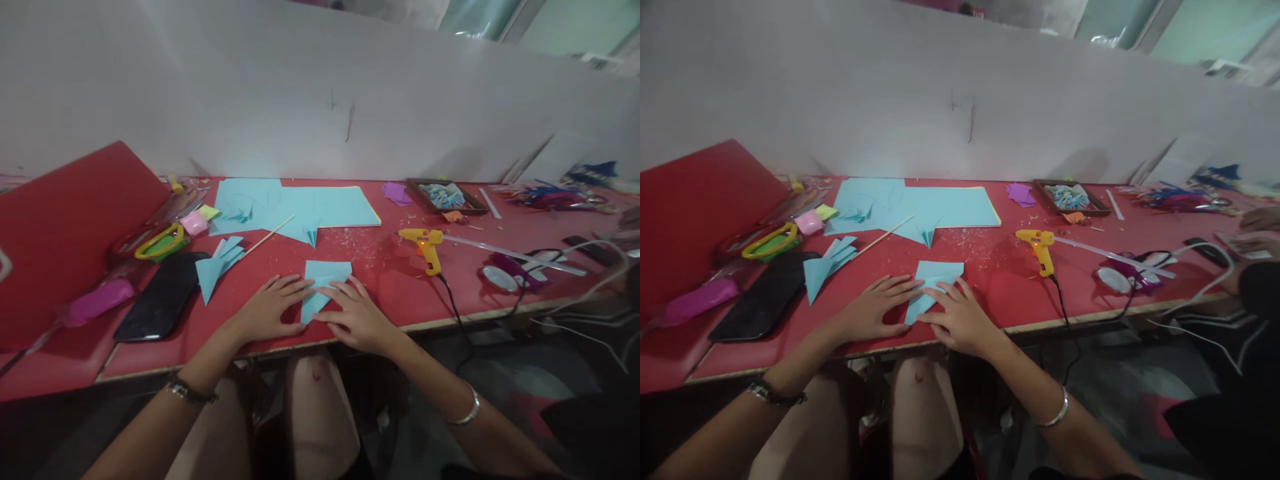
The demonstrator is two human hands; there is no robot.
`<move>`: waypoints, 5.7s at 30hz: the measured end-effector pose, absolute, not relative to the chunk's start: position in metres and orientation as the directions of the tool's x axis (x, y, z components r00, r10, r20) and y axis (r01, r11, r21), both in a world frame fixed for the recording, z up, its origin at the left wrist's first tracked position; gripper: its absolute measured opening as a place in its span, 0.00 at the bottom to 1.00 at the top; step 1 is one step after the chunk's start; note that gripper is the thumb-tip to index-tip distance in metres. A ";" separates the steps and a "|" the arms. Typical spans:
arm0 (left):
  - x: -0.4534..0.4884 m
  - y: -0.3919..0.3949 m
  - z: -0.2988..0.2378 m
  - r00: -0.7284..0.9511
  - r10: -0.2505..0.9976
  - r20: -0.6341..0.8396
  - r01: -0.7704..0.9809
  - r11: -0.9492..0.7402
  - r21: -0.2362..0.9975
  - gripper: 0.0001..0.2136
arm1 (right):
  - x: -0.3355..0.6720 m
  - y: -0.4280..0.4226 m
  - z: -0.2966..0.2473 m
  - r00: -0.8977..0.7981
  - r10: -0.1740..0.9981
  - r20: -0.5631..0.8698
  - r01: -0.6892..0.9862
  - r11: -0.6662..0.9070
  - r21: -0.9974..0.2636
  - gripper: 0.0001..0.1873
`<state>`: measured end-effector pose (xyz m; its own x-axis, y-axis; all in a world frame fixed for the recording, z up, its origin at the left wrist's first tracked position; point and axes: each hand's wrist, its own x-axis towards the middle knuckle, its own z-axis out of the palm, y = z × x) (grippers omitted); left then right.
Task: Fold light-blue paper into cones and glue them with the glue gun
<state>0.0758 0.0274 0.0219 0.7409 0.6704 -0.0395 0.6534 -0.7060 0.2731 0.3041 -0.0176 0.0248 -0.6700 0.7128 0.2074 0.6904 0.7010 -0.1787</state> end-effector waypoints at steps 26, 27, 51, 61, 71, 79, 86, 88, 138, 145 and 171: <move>0.073 0.025 0.026 0.736 0.677 -0.014 0.649 -0.699 0.302 0.37 | 0.333 0.008 0.029 -0.339 0.925 0.171 0.939 0.343 0.004 0.20; 0.073 0.025 0.026 0.732 0.681 -0.008 0.644 -0.688 0.334 0.36 | 0.331 0.009 0.029 -0.346 0.920 0.184 0.935 0.354 -0.010 0.20; 0.099 -0.016 0.014 0.573 0.789 0.222 0.778 -0.609 0.154 0.26 | 0.300 -0.024 0.040 -0.312 0.932 0.186 0.905 0.351 -0.241 0.16; 0.070 0.015 0.042 0.563 0.772 0.296 0.793 -0.605 0.072 0.15 | 0.291 -0.036 0.031 -0.314 0.946 0.075 0.946 0.319 -0.065 0.26; 0.091 -0.017 0.012 0.736 0.671 0.088 0.662 -0.741 0.112 0.29 | 0.282 -0.038 0.029 -0.452 0.890 0.058 0.866 0.454 -0.209 0.34; 0.088 -0.030 0.020 0.705 0.703 0.094 0.694 -0.711 0.114 0.22 | 0.296 -0.043 0.023 -0.577 0.801 0.158 0.715 0.590 -0.376 0.19; 0.082 -0.012 0.021 0.704 0.696 0.142 0.631 -0.705 0.324 0.15 | 0.297 -0.028 0.014 -0.525 0.809 0.263 0.590 0.569 -0.572 0.15; 0.082 -0.007 0.022 0.698 0.703 0.136 0.619 -0.688 0.379 0.15 | 0.298 -0.023 0.010 -0.507 0.816 0.277 0.568 0.558 -0.604 0.10; 0.092 -0.013 0.019 0.320 0.926 0.200 0.897 -0.364 0.251 0.12 | 0.284 -0.011 -0.001 -0.214 0.935 0.282 0.784 0.336 -0.521 0.11; 0.086 -0.011 0.016 0.320 0.934 0.161 0.888 -0.355 0.292 0.07 | 0.284 -0.015 -0.003 -0.183 0.935 0.305 0.796 0.323 -0.511 0.09; 0.042 -0.001 0.031 0.837 0.546 -0.041 0.547 -0.836 0.046 0.22 | 0.273 -0.026 0.008 -0.111 0.949 0.297 0.914 0.214 -0.343 0.11</move>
<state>0.0420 -0.0010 0.0308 0.8371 0.5455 -0.0414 0.5470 -0.8359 0.0464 0.2734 -0.0260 0.0078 -0.1110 0.9485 0.2967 0.9145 0.2144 -0.3432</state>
